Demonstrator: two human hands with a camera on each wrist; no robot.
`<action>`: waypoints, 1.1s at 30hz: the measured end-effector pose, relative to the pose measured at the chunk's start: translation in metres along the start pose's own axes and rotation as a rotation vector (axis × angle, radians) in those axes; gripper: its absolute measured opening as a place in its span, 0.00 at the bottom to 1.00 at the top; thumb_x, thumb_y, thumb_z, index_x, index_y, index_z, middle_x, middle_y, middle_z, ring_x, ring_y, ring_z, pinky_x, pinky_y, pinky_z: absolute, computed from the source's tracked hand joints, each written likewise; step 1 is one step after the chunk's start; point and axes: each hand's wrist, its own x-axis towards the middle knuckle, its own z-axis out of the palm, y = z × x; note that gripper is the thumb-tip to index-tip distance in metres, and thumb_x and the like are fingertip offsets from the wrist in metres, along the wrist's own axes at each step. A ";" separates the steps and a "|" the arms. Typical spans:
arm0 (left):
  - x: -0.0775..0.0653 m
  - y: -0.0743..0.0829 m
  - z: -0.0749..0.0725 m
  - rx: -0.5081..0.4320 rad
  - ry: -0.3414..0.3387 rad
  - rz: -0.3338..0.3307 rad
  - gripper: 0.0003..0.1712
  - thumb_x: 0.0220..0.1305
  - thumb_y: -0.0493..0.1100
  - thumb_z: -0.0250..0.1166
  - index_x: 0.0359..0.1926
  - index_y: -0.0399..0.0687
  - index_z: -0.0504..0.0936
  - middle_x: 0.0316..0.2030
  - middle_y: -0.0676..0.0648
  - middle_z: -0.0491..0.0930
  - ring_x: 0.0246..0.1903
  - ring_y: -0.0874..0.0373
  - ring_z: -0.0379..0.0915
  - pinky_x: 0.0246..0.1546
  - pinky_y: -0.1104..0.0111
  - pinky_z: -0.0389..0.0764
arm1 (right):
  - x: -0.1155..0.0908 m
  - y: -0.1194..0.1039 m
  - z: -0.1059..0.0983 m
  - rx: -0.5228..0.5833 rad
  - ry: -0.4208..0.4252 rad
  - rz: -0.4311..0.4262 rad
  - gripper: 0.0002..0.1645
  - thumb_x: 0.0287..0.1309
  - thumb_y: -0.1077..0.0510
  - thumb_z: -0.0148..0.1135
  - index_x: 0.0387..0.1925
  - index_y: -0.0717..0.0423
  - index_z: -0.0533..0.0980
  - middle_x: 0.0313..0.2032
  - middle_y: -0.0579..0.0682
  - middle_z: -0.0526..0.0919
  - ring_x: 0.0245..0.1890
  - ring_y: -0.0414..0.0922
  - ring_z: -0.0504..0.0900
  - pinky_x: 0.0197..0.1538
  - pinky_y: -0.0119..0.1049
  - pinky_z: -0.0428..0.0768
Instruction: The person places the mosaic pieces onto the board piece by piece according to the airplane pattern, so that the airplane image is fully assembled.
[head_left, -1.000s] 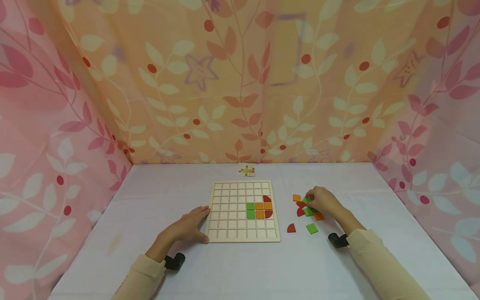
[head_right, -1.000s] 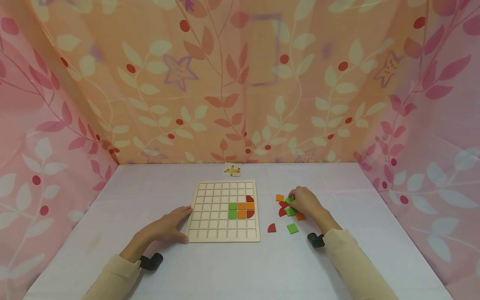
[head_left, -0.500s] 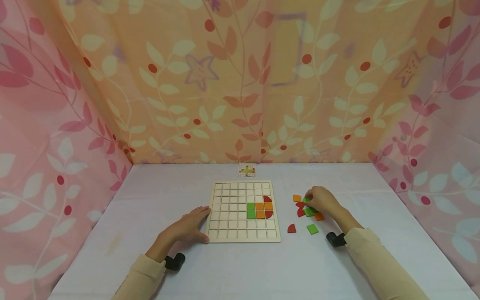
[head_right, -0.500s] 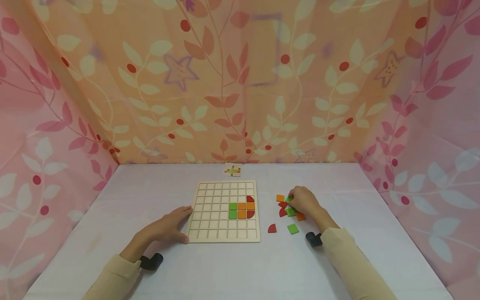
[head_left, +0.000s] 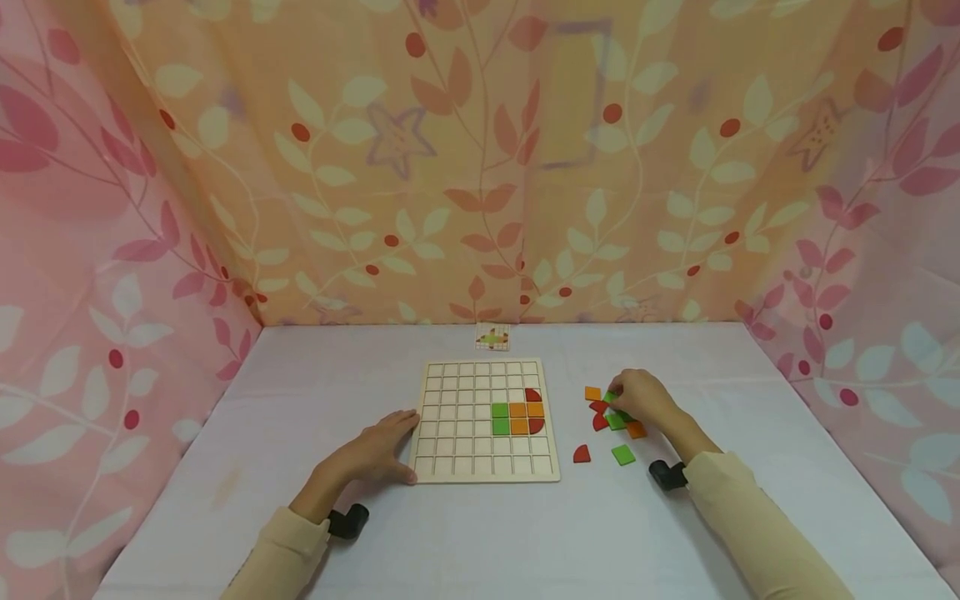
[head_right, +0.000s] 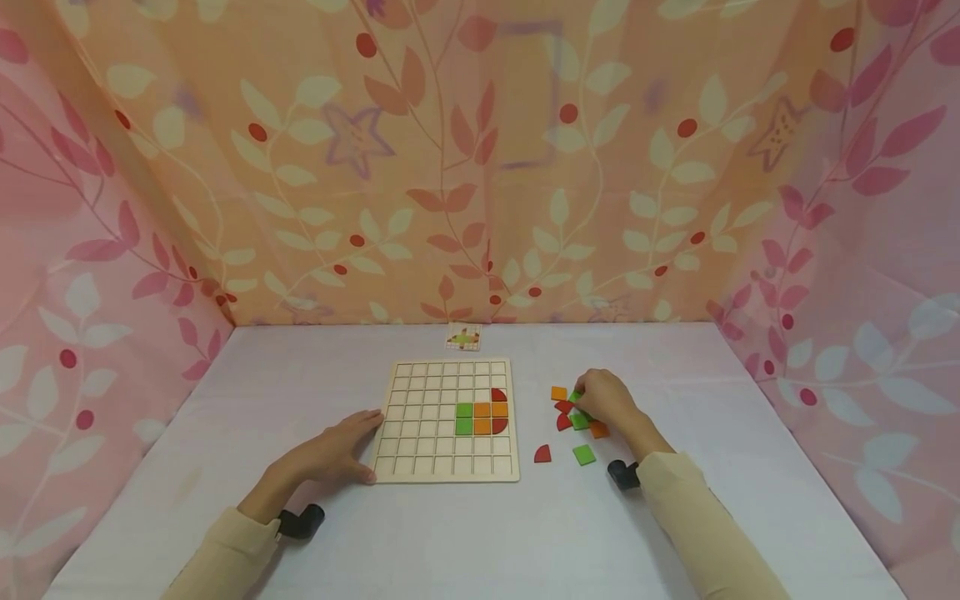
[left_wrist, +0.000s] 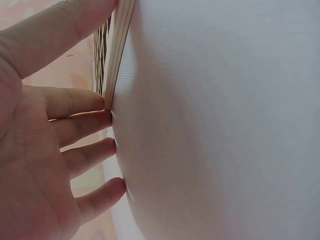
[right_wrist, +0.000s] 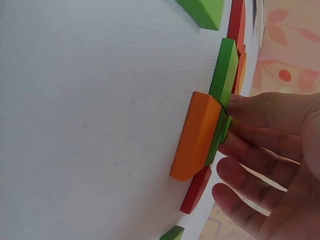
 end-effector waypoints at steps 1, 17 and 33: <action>0.000 0.000 0.000 -0.001 -0.004 -0.005 0.56 0.45 0.48 0.78 0.72 0.36 0.60 0.73 0.38 0.57 0.74 0.39 0.48 0.69 0.40 0.56 | 0.000 0.000 0.000 0.000 0.001 0.003 0.14 0.55 0.62 0.67 0.43 0.65 0.83 0.39 0.58 0.83 0.36 0.50 0.77 0.45 0.46 0.83; 0.000 0.003 -0.001 -0.004 -0.009 -0.016 0.56 0.45 0.47 0.79 0.71 0.36 0.61 0.73 0.38 0.58 0.74 0.38 0.48 0.69 0.39 0.56 | 0.001 0.000 0.000 0.020 -0.011 0.023 0.15 0.55 0.61 0.67 0.44 0.64 0.82 0.41 0.58 0.83 0.36 0.48 0.77 0.45 0.43 0.83; -0.001 0.001 -0.001 -0.025 -0.006 0.004 0.55 0.46 0.46 0.78 0.71 0.36 0.61 0.73 0.38 0.57 0.74 0.38 0.48 0.70 0.40 0.55 | 0.003 0.006 -0.003 -0.005 -0.026 -0.022 0.16 0.55 0.61 0.67 0.44 0.66 0.81 0.41 0.59 0.84 0.38 0.51 0.77 0.50 0.49 0.81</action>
